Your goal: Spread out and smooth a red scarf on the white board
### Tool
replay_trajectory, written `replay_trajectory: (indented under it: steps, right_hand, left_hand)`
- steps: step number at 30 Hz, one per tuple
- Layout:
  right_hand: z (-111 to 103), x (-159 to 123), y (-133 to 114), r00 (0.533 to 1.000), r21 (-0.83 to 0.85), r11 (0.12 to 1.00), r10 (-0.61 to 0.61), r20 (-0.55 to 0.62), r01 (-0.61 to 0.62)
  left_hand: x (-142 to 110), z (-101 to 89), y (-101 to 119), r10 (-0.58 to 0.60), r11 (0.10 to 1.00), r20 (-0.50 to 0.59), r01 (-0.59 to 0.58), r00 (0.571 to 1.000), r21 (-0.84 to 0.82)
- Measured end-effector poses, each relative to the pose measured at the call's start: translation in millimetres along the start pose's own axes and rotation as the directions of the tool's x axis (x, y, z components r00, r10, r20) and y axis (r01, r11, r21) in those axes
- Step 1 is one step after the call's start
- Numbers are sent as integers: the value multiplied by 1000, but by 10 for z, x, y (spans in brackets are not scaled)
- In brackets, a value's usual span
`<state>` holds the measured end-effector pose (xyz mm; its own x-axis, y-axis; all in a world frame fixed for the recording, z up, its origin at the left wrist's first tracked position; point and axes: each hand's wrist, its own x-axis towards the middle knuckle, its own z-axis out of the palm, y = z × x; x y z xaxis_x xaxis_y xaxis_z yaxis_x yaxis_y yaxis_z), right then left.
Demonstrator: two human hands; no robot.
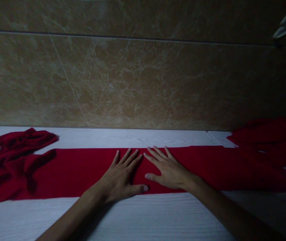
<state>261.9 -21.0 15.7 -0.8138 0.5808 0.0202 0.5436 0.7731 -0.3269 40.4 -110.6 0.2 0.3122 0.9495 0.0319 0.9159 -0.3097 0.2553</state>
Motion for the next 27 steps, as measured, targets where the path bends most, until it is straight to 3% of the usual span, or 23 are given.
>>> replay_trajectory:
  steps: [3,7,11,13,16,19,23,27]
  right_hand:
    - [-7,0,7,999,2,1000,9,32,-9]
    - [9,-14,2,998,-7,1000,-1,-64,1]
    - [107,-42,15,1000,-54,998,7,-13,-8]
    - [111,-48,8,1000,-59,998,7,5,-7]
    - [40,-39,-44,1000,-39,999,9,21,-8]
    - [-11,-17,-111,999,-18,1000,-8,-40,7]
    - [62,13,-131,999,-5,1000,-24,-33,24]
    - [96,32,-131,1000,25,1000,-19,-8,19]
  left_hand:
    - [4,16,-16,-8,1000,25,8,1000,2]
    - [-5,35,-24,11,1000,-11,-11,1000,12]
    - [-6,-31,-6,8,1000,23,-8,1000,-4]
    - [7,-84,-11,-20,1000,39,21,999,-7]
    - [35,-124,-61,-94,995,-26,94,995,13]
    - [51,-108,-133,-115,993,-67,117,991,28]
    - [23,-115,-191,-161,986,-33,162,986,48]
    - [-40,-137,-244,-248,964,-94,255,964,77]
